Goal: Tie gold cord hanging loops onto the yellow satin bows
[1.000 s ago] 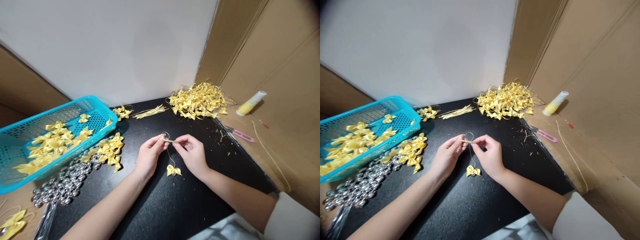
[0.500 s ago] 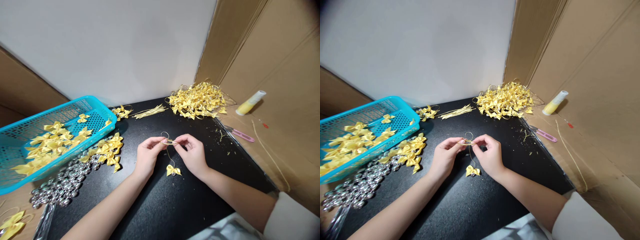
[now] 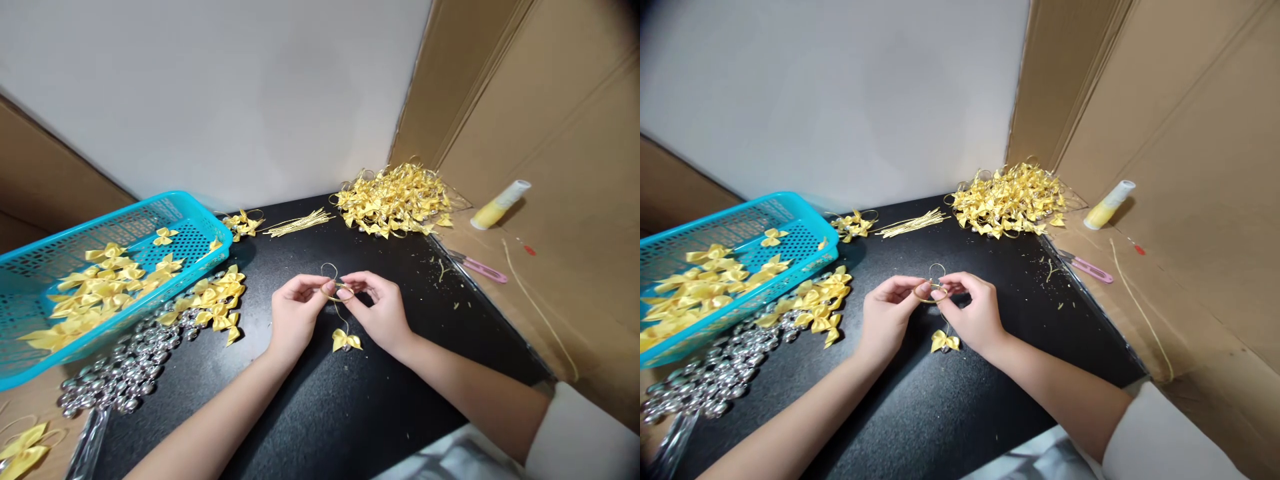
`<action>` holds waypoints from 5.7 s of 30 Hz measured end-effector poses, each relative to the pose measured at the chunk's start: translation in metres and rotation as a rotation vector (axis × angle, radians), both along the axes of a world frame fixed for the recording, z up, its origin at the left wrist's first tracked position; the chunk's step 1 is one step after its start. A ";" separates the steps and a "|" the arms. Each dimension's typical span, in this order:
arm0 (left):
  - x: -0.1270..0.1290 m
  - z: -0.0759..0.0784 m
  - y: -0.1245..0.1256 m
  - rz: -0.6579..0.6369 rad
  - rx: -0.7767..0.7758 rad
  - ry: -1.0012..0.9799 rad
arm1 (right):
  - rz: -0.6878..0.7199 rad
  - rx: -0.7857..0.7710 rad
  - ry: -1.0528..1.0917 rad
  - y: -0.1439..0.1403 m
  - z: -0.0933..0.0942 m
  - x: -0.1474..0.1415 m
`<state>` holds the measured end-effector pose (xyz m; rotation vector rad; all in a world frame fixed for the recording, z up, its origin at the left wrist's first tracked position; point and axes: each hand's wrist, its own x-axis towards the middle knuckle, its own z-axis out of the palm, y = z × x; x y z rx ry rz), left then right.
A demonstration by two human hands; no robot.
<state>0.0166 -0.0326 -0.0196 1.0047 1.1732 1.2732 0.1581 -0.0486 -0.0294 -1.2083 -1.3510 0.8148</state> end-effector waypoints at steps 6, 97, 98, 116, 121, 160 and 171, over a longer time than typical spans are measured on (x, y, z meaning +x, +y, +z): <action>0.002 0.000 -0.005 -0.034 0.047 0.117 | 0.002 0.000 -0.042 -0.001 0.002 0.003; 0.002 -0.016 -0.013 -0.285 -0.208 -0.123 | 0.250 -0.131 -0.264 0.006 0.005 0.038; 0.002 -0.016 -0.014 -0.284 -0.201 -0.106 | 0.258 -0.125 -0.241 0.006 0.005 0.037; 0.007 -0.019 -0.025 -0.186 -0.064 0.171 | 0.197 -0.026 -0.262 -0.001 0.006 0.029; 0.006 -0.018 -0.025 -0.173 -0.012 0.244 | 0.187 -0.005 -0.255 -0.002 0.007 0.028; 0.002 -0.015 -0.025 -0.155 0.301 0.667 | 0.298 0.070 -0.589 -0.004 0.009 0.026; 0.002 -0.016 -0.023 -0.145 0.291 0.637 | 0.259 0.137 -0.594 -0.001 0.007 0.031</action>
